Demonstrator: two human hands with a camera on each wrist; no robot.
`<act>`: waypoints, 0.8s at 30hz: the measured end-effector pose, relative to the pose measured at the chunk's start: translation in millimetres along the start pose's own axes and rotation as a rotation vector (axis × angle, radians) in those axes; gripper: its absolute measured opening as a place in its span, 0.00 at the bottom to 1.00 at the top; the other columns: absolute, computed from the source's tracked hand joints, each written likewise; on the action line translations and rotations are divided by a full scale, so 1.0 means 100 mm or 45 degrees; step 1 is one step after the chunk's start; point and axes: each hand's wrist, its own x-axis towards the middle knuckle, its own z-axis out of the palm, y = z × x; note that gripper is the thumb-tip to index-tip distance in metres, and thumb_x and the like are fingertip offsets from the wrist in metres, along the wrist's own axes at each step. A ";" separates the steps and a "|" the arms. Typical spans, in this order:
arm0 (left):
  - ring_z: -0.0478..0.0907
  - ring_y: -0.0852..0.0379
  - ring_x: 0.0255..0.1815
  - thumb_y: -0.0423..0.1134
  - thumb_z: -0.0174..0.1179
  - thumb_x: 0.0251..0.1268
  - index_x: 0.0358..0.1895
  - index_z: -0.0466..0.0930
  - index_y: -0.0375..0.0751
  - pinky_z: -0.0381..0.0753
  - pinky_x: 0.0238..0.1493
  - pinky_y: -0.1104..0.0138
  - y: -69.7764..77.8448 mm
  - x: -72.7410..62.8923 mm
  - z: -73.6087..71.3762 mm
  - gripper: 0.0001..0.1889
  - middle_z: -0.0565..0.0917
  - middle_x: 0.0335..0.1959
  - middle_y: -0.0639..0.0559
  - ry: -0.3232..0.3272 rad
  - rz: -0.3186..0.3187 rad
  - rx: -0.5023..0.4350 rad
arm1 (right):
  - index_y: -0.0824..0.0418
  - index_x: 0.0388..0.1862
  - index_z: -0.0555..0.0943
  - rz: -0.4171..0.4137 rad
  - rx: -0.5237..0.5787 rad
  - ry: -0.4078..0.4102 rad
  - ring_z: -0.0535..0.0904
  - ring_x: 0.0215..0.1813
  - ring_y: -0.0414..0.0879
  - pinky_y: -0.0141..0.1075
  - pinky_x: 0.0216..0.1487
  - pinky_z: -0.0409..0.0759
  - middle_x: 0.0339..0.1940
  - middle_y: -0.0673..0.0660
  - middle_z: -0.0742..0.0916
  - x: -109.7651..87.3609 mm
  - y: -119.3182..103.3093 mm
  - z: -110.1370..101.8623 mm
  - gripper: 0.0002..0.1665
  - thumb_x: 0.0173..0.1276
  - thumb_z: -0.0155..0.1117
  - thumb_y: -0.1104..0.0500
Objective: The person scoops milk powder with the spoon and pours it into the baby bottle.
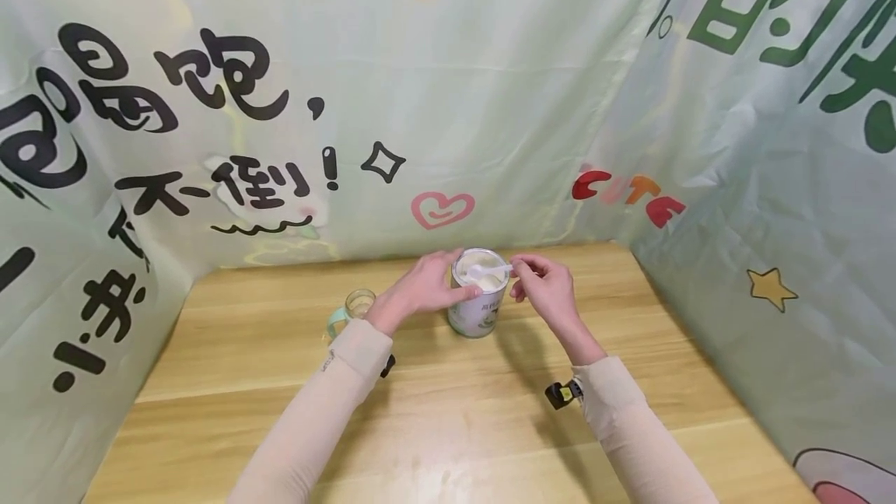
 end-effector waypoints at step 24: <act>0.69 0.38 0.79 0.64 0.67 0.67 0.81 0.60 0.29 0.69 0.80 0.48 0.00 0.03 -0.02 0.52 0.70 0.78 0.33 -0.015 0.003 0.020 | 0.67 0.57 0.87 -0.037 -0.108 -0.082 0.84 0.25 0.39 0.32 0.30 0.86 0.43 0.71 0.89 0.04 -0.04 0.02 0.18 0.80 0.60 0.56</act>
